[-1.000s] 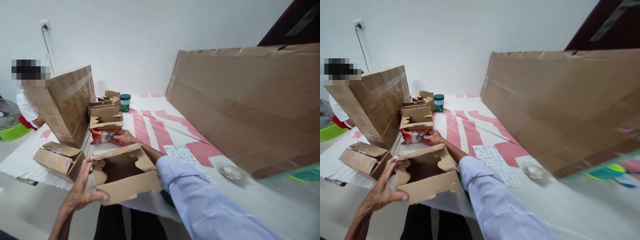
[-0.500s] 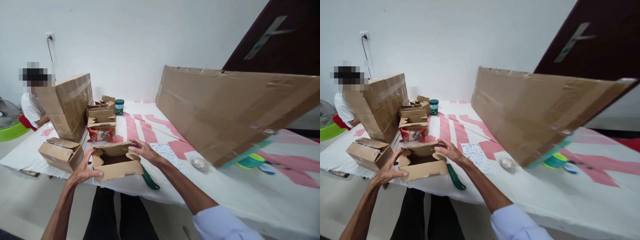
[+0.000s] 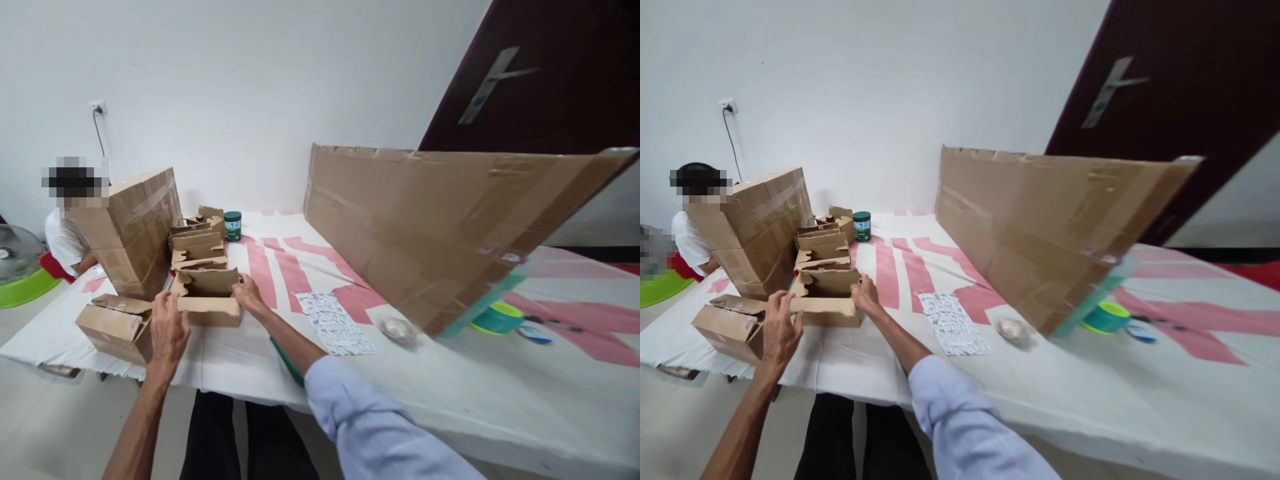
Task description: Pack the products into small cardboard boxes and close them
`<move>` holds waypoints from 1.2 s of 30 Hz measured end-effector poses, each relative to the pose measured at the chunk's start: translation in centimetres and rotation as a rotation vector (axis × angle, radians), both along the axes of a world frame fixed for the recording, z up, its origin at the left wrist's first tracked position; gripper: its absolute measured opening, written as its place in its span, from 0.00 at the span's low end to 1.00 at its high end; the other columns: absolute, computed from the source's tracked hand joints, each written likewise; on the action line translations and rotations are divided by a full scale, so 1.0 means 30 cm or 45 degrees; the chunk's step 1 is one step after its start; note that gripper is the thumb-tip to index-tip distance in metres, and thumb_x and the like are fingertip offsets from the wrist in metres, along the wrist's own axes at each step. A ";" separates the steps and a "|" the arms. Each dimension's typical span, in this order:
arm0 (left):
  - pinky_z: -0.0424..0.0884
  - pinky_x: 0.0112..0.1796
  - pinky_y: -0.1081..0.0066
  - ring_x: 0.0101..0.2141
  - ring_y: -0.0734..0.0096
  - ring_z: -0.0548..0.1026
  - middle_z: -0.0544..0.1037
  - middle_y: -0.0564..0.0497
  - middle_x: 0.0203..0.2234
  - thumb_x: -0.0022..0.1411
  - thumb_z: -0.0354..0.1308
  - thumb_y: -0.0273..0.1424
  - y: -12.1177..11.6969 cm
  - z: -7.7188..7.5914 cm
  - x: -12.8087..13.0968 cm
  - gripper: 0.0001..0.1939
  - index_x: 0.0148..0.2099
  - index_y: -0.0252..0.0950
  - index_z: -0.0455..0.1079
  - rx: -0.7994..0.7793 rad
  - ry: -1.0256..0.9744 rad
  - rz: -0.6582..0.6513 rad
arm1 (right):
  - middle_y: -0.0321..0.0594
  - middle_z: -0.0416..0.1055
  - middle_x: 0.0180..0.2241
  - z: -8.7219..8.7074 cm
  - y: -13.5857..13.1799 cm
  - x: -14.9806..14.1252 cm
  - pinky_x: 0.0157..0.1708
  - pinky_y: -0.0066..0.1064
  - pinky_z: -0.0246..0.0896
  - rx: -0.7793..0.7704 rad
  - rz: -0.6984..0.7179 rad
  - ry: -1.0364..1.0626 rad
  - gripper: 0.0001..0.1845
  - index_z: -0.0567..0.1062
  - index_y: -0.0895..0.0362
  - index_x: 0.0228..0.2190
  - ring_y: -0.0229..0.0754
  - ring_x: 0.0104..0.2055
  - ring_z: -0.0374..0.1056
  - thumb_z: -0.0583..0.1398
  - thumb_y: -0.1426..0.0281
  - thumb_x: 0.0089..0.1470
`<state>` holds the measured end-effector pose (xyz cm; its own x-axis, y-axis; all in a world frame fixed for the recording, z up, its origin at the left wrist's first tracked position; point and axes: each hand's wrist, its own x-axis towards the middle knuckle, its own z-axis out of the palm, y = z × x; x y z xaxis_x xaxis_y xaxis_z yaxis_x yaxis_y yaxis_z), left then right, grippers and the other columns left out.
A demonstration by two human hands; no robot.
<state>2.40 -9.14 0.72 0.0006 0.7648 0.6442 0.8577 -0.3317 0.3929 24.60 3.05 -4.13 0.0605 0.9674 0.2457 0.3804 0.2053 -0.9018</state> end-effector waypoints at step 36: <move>0.62 0.29 0.66 0.25 0.58 0.74 0.75 0.48 0.17 0.56 0.63 0.55 0.621 -0.253 0.097 0.26 0.21 0.39 0.73 -0.612 -0.380 0.123 | 0.46 0.79 0.51 -0.464 -0.612 0.396 0.49 0.45 0.71 0.552 -0.282 -0.730 0.16 0.77 0.52 0.53 0.53 0.52 0.75 0.58 0.65 0.67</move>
